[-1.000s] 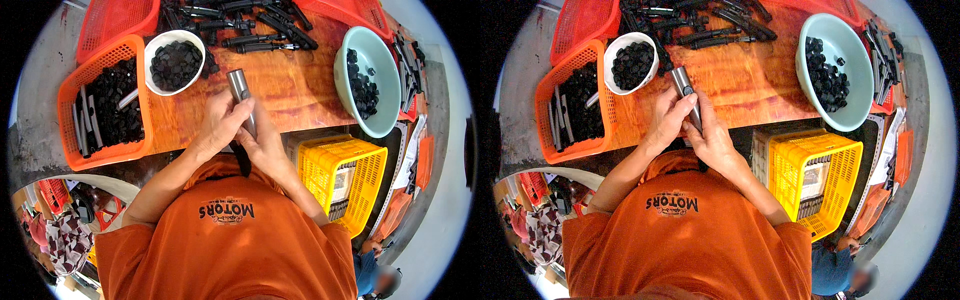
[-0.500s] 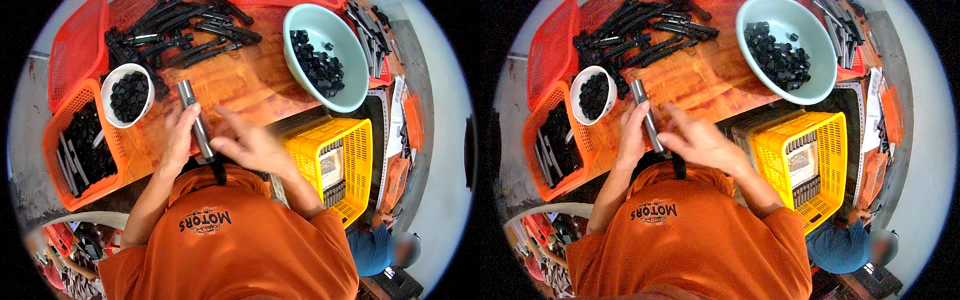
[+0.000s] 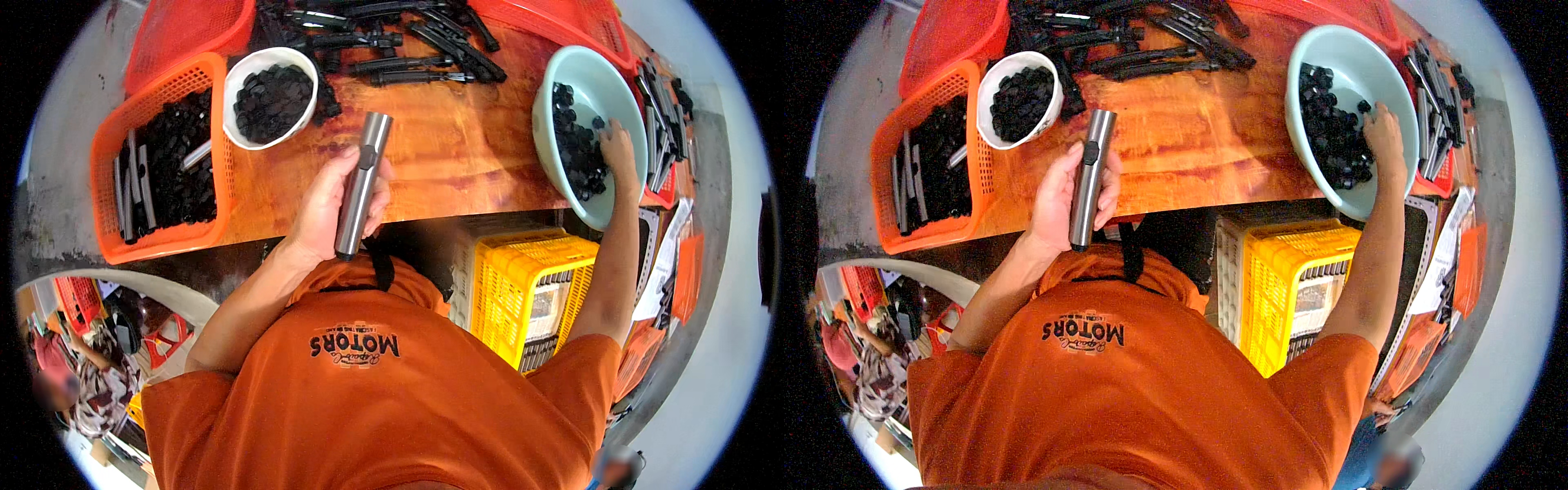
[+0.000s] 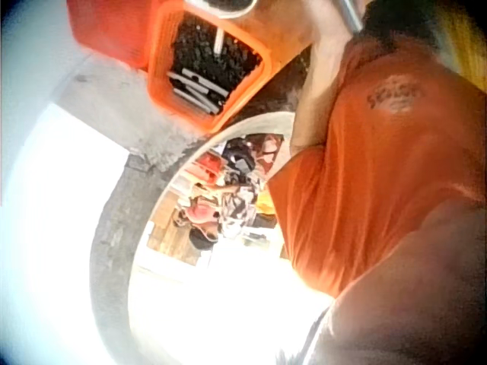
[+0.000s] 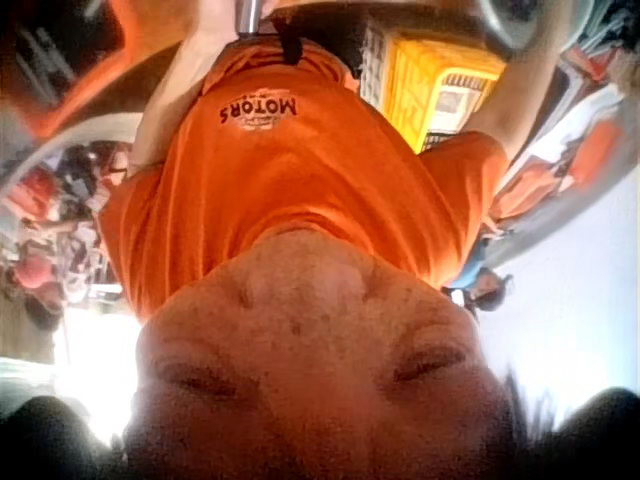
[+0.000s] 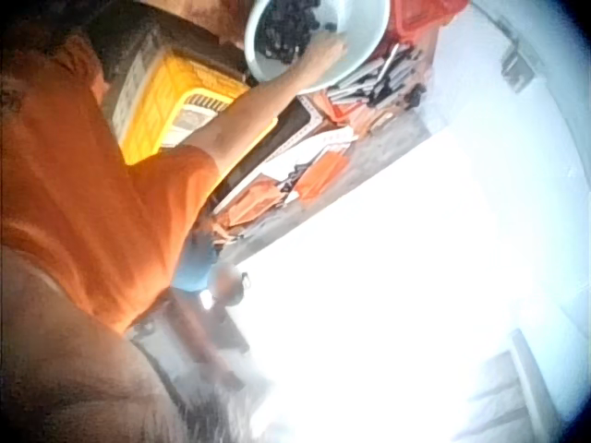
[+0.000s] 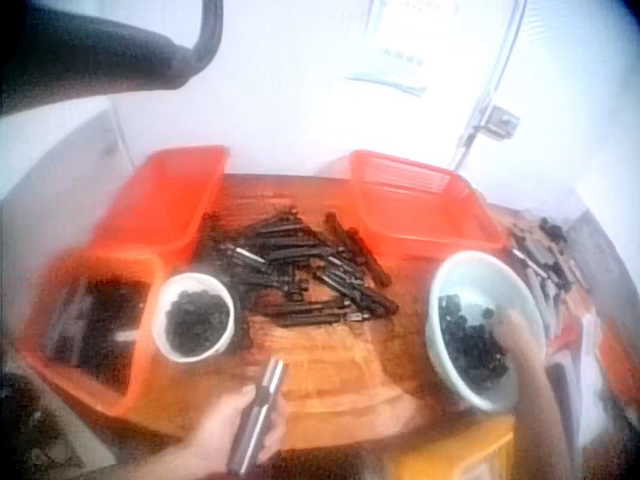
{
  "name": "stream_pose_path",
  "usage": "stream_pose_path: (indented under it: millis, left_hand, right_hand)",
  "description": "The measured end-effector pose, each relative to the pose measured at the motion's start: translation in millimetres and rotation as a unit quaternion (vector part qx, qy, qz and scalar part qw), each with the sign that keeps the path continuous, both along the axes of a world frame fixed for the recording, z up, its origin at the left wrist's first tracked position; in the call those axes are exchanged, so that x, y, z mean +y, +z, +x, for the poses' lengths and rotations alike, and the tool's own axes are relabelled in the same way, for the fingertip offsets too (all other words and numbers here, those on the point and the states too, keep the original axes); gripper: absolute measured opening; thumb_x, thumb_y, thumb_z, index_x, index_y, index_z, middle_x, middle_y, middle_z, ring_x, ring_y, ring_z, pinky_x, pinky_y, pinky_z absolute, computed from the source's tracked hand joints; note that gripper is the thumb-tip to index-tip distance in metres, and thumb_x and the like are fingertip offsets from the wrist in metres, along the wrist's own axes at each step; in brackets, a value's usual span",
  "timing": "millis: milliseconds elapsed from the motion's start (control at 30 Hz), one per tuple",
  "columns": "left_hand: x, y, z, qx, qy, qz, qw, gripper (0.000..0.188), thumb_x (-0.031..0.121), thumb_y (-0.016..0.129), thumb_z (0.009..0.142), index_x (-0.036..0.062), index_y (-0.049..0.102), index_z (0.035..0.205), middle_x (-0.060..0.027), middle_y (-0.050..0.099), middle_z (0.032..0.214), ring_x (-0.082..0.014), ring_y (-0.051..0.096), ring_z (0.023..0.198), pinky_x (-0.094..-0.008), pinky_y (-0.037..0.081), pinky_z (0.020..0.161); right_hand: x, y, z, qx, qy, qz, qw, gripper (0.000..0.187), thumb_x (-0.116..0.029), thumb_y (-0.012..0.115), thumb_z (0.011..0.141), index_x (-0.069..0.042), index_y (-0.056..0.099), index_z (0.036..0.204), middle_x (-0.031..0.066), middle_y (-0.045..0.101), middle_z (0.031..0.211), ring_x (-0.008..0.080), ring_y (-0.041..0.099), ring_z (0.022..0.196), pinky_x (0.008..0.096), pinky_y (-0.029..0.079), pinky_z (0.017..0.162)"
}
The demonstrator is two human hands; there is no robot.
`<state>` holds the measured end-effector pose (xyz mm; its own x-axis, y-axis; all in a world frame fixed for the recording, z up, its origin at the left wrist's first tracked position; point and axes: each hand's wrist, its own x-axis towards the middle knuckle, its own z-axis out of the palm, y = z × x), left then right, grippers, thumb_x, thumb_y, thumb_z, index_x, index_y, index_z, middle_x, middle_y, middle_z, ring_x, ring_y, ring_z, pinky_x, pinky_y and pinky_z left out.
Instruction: The person assembles small mechanical parts at a workbench. They pick up cylindrical metal rods and black plastic components, fit them together, and place the assembled units into a yellow basket. The person repeats this process with multiple parts.
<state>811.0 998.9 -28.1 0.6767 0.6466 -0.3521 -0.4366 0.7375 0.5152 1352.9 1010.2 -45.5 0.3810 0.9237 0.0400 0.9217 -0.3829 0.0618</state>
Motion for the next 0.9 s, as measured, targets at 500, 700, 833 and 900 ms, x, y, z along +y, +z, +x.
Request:
stream_pose_path:
  millis: [500,700,833,900]
  left_hand:
    - [-10,12,-7,0.131,-0.013,0.185,0.974,0.044,0.020,0.067,0.087,0.0021,0.046,0.121,0.0006,0.049,0.077,-0.0057,0.048,0.055,-0.0192,0.041,0.047]
    - [-18,11,-16,0.173,-0.037,0.243,0.954,0.043,0.021,0.069,0.085,0.0003,0.053,0.119,0.0007,0.054,0.078,-0.0045,0.048,0.055,-0.0195,0.040,0.048]
    - [-15,21,-26,0.181,-0.088,0.297,0.933,0.049,0.023,0.071,0.084,-0.0009,0.054,0.122,0.0017,0.053,0.079,-0.0047,0.049,0.064,-0.0199,0.040,0.056]
    - [-16,22,-28,0.201,-0.101,0.342,0.912,0.051,0.027,0.071,0.084,-0.0014,0.054,0.123,0.0022,0.052,0.080,-0.0055,0.048,0.069,-0.0206,0.039,0.061]
  right_hand:
    - [4,53,-26,0.070,0.052,0.101,0.991,0.038,-0.028,0.065,0.085,0.001,0.061,0.109,0.0204,0.066,0.089,0.0341,0.064,0.083,0.0420,0.049,0.073]
    - [-10,129,-182,0.318,0.152,0.130,0.927,0.035,-0.023,0.067,0.085,0.000,0.061,0.112,0.0070,0.067,0.094,0.0180,0.061,0.079,0.0322,0.049,0.071]
    - [-26,150,-289,0.218,0.420,0.019,0.881,0.027,-0.010,0.067,0.079,0.000,0.058,0.102,0.0128,0.059,0.089,0.0290,0.061,0.078,0.0358,0.050,0.068]
    - [-31,153,-310,0.205,0.448,-0.030,0.869,0.029,-0.004,0.068,0.076,0.000,0.055,0.102,0.0132,0.056,0.089,0.0304,0.060,0.079,0.0365,0.050,0.065]
